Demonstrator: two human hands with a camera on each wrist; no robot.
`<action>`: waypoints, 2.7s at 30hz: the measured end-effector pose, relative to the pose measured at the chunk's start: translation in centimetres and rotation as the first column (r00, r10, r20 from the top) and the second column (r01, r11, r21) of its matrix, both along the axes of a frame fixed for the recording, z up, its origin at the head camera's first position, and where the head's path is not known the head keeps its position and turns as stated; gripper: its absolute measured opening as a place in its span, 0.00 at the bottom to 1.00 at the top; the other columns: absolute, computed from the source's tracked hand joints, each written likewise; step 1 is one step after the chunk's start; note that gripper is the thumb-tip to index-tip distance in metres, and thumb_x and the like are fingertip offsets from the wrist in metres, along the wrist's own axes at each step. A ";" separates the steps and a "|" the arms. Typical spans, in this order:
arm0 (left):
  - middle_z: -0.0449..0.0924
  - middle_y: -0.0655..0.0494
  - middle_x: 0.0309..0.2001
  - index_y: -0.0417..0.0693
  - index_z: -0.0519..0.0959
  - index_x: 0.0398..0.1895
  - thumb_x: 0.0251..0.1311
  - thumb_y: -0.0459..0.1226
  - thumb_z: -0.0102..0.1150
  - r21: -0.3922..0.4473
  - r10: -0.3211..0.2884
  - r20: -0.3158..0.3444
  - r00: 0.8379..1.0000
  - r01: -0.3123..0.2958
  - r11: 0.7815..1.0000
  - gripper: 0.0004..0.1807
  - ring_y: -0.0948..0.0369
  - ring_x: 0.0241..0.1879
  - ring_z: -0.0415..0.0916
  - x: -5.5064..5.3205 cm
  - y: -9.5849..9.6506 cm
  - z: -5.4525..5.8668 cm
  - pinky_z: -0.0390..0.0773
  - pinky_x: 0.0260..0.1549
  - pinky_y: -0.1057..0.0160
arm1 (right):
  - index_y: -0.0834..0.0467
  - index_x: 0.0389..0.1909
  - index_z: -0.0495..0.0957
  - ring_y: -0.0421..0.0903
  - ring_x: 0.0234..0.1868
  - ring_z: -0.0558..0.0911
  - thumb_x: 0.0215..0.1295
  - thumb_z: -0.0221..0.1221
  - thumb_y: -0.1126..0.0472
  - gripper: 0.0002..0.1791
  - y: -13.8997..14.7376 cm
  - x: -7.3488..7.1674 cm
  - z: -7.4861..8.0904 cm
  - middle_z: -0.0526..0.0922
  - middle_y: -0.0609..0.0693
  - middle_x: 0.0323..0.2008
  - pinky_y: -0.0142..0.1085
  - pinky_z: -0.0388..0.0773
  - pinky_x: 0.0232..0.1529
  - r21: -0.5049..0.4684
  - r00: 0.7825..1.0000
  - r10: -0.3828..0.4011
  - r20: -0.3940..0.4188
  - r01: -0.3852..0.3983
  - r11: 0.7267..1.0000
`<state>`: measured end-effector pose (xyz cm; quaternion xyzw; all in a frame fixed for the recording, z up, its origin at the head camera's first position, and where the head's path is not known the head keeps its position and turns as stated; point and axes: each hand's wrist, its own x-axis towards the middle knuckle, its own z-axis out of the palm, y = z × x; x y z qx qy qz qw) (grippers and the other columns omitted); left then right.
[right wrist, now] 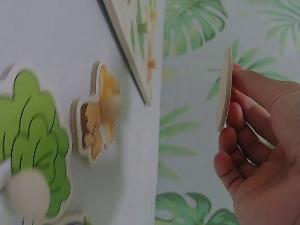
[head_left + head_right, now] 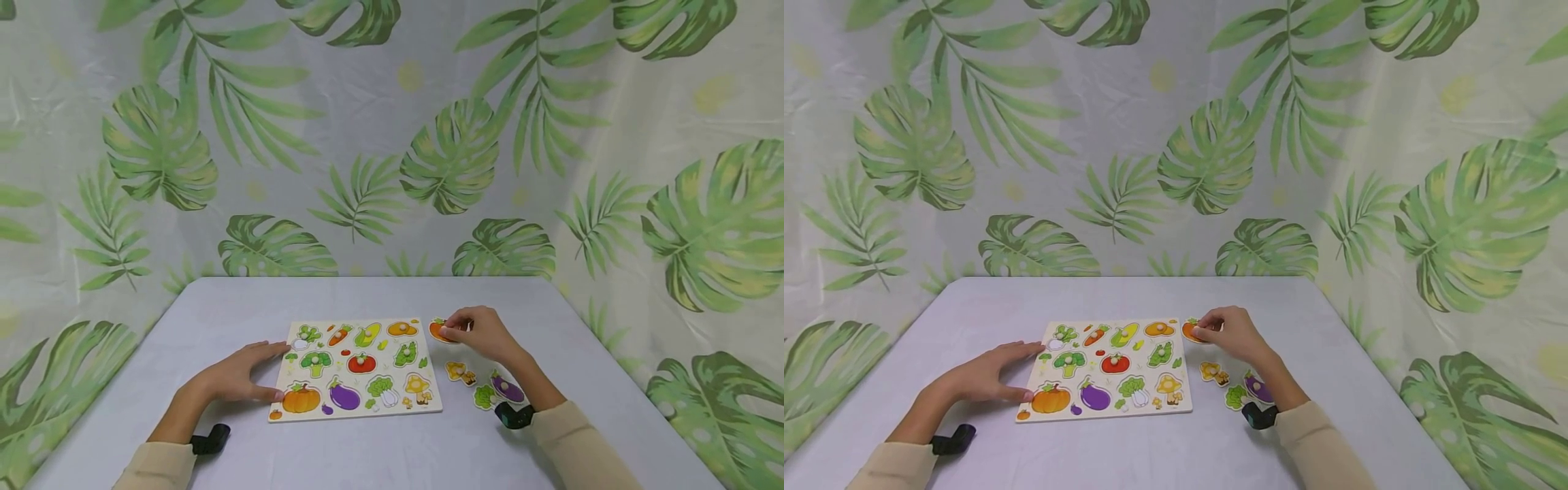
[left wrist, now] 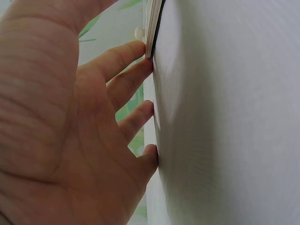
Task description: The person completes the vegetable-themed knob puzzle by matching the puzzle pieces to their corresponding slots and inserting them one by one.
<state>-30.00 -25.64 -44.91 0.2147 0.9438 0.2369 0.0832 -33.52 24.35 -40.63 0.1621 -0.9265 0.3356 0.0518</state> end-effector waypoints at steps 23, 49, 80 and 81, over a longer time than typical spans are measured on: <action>0.62 0.41 0.78 0.53 0.65 0.78 0.47 0.63 0.74 -0.010 0.016 0.017 1.000 -0.016 1.000 0.55 0.32 0.78 0.51 0.2 0.3 0.0 0.54 0.69 0.23 | 0.47 0.31 0.87 0.49 0.29 0.75 0.64 0.71 0.47 0.08 -7.3 0.2 -0.7 0.80 0.42 0.24 0.30 0.68 0.25 -0.061 0.985 0.174 -0.016 -0.174 0.983; 0.62 0.41 0.78 0.54 0.66 0.78 0.46 0.64 0.74 -0.006 0.030 0.019 0.999 -0.030 1.000 0.55 0.32 0.78 0.51 0.1 0.2 -0.1 0.55 0.69 0.22 | 0.45 0.31 0.88 0.41 0.30 0.75 0.62 0.72 0.46 0.09 -14.5 1.3 -1.0 0.81 0.39 0.26 0.29 0.70 0.29 -0.056 0.970 0.242 0.024 -0.240 0.969; 0.62 0.44 0.78 0.56 0.65 0.78 0.47 0.64 0.73 -0.004 0.019 0.020 1.000 -0.019 1.000 0.55 0.34 0.78 0.51 -0.2 0.0 -0.2 0.55 0.69 0.22 | 0.49 0.29 0.87 0.34 0.24 0.71 0.62 0.72 0.48 0.10 -20.5 2.6 -2.2 0.79 0.38 0.22 0.24 0.68 0.25 -0.077 0.926 0.376 0.031 -0.373 0.925; 0.62 0.44 0.78 0.55 0.65 0.78 0.47 0.64 0.73 -0.002 0.018 0.017 1.000 -0.018 1.000 0.55 0.34 0.78 0.51 -0.2 -0.1 -0.1 0.55 0.69 0.22 | 0.49 0.28 0.87 0.34 0.24 0.71 0.62 0.72 0.48 0.10 -20.7 2.6 -2.3 0.79 0.38 0.22 0.24 0.69 0.25 -0.076 0.926 0.375 0.036 -0.372 0.925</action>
